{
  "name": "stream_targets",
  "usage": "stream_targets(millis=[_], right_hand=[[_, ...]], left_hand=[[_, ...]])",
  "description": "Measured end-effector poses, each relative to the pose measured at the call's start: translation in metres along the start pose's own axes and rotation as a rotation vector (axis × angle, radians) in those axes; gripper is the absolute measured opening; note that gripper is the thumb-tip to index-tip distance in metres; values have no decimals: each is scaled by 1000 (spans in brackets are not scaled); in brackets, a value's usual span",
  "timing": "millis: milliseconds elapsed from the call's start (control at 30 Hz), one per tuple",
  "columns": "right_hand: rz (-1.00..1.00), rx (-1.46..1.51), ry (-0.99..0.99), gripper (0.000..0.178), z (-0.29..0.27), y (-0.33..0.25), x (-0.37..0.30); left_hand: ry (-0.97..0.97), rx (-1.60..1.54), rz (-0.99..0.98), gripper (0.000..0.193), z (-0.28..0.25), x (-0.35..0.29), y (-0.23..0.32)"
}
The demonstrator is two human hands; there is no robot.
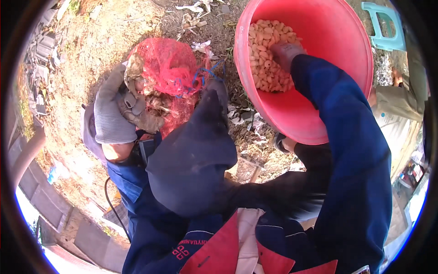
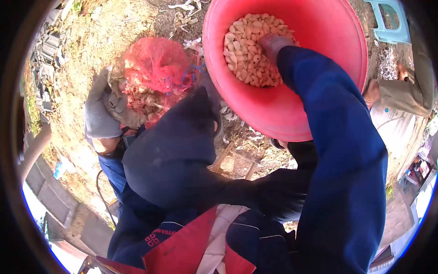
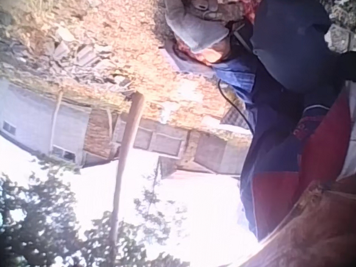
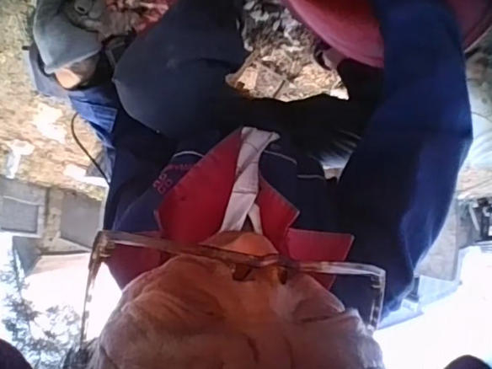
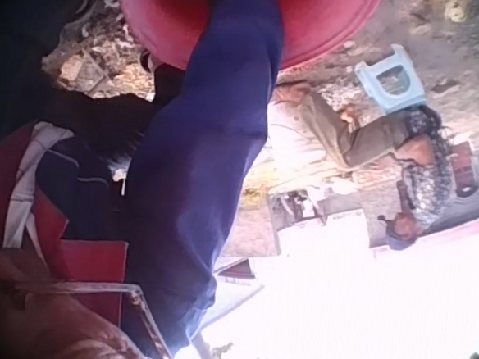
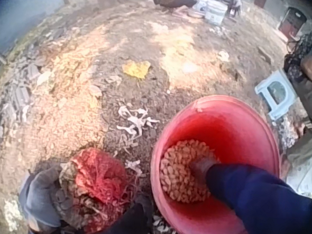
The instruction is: Peeling skins off garlic cloves using a knife.
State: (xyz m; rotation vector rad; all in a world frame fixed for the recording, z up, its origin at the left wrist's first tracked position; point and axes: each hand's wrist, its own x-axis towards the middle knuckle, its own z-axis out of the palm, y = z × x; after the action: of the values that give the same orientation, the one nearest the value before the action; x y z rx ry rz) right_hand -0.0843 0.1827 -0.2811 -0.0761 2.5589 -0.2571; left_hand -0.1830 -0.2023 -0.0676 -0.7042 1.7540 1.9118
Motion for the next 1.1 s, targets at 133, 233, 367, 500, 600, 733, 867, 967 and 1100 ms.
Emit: stream_targets(millis=[133, 233, 367, 500, 600, 733, 867, 967, 1100], right_hand=[[126, 0, -169, 26, -15, -14, -1], [143, 93, -177, 23, -11, 4, 5], [22, 38, -282, 19, -13, 5, 2], [6, 26, -148, 20, 10, 2, -16], [12, 0, -264, 23, 13, 0, -12], [53, -44, -356, 31, -8, -29, -17], [16, -52, -371, 33, 17, -11, -12], [37, -52, -362, 29, 26, -11, -9], [-38, -100, -399, 24, 12, -15, -6]], left_hand=[[3, 19, -10, 25, -6, -4, 2], [-48, 37, 7, 25, -11, -2, 1], [48, 27, 5, 24, -4, -4, -2], [-56, 4, 6, 24, -10, 5, -4], [-77, 6, -39, 24, -11, 6, -3], [50, 36, -2, 24, -3, -5, 1], [66, 70, 3, 24, 3, -6, 4], [-106, -144, -118, 27, 14, -22, 9], [-43, -134, -112, 27, 10, -25, 13]])
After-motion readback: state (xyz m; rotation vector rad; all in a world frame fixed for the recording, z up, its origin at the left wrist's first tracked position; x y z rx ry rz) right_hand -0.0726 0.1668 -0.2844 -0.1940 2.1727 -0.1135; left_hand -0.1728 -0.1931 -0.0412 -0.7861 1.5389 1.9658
